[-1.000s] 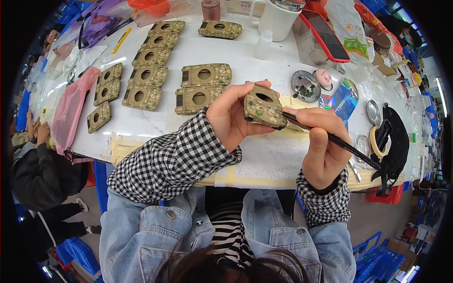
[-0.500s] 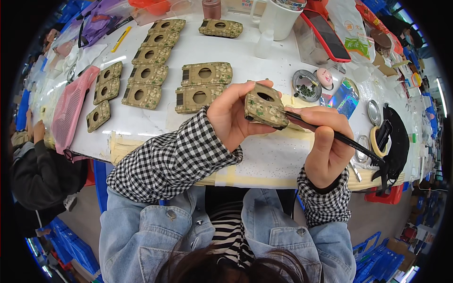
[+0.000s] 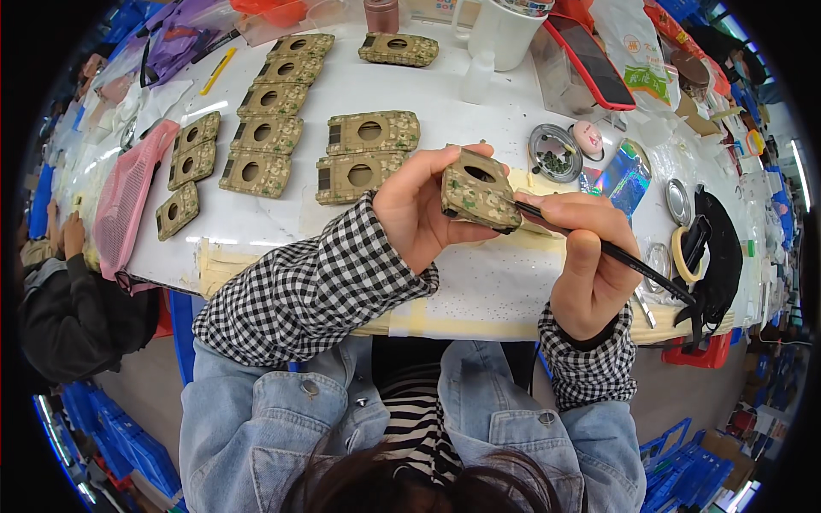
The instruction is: Manually detailing and painting camouflage patterns onto plastic toy tank hulls using a fine brush.
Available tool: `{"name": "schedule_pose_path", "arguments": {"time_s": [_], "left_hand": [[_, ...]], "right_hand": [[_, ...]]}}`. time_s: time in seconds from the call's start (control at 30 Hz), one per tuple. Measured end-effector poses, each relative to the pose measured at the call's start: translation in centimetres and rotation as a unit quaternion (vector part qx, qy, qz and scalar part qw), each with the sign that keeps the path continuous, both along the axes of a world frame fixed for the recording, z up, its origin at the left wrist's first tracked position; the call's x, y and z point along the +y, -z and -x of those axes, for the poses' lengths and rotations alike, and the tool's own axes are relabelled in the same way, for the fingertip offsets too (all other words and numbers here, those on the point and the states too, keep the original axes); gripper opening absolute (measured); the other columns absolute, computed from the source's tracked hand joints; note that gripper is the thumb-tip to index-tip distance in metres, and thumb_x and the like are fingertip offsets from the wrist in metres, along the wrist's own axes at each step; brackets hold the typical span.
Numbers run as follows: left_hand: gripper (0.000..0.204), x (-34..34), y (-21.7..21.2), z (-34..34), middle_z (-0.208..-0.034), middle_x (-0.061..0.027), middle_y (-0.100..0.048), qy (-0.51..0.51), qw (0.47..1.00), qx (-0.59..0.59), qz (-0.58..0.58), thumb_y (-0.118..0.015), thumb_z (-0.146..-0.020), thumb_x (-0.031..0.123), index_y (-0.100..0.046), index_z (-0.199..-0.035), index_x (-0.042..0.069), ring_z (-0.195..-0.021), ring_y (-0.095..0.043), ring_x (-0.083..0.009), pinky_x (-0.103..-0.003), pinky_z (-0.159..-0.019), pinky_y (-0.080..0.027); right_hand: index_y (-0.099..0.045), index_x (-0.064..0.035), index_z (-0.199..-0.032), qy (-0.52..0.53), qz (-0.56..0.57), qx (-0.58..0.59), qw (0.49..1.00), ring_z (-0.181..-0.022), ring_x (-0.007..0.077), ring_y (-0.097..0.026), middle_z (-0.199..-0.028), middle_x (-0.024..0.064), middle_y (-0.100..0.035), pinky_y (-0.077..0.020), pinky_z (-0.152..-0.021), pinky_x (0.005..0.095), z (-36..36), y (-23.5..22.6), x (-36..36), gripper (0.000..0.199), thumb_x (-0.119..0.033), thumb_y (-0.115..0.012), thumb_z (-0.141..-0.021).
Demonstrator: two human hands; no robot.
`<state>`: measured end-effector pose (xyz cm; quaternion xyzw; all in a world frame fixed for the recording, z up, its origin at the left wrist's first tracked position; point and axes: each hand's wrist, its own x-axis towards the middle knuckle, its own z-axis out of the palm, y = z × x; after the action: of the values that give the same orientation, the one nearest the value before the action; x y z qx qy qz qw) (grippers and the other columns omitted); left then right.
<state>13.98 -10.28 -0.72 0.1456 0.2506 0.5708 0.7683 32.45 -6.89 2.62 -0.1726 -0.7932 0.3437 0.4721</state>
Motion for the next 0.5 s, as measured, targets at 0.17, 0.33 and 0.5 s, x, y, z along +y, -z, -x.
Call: {"name": "schedule_pose_path", "arguments": {"time_s": [0.17,0.33,0.5], "left_hand": [[0.048,0.03,0.19,0.08,-0.124,-0.0202,-0.05,0.005,1.0,-0.003,-0.007,-0.035,-0.093,0.031,-0.039,-0.129,-0.001,-0.103,-0.06,-0.0277,-0.036,-0.081,-0.055],[0.048,-0.01,0.41,0.11,-0.124,-0.02,-0.05,0.006,1.0,-0.008,-0.009,-0.036,-0.093,0.032,-0.04,-0.129,-0.001,-0.103,-0.06,-0.0277,-0.036,-0.082,-0.055],[0.049,-0.01,0.22,0.0,-0.125,-0.02,-0.05,0.005,1.0,0.0,-0.005,-0.036,-0.093,0.032,-0.039,-0.129,-0.001,-0.103,-0.06,-0.0277,-0.036,-0.081,-0.055]], "right_hand": [[-0.06,0.0034,-0.098,0.011,-0.023,-0.026,0.999,-0.089,0.0246,-0.061,-0.096,0.0165,-0.065,-0.0473,-0.08,0.0316,-0.12,0.08,-0.09,0.016,-0.008,-0.053,-0.09],[-0.06,0.0034,-0.098,0.009,-0.031,-0.031,0.999,-0.088,0.0248,-0.062,-0.097,0.016,-0.065,-0.0475,-0.08,0.0316,-0.19,-0.22,-0.07,0.016,-0.009,-0.053,-0.09],[-0.06,0.0035,-0.097,0.009,-0.032,-0.028,0.999,-0.088,0.025,-0.062,-0.096,0.0161,-0.065,-0.0476,-0.08,0.0317,-0.14,-0.09,-0.05,0.016,-0.009,-0.053,-0.09]]}}
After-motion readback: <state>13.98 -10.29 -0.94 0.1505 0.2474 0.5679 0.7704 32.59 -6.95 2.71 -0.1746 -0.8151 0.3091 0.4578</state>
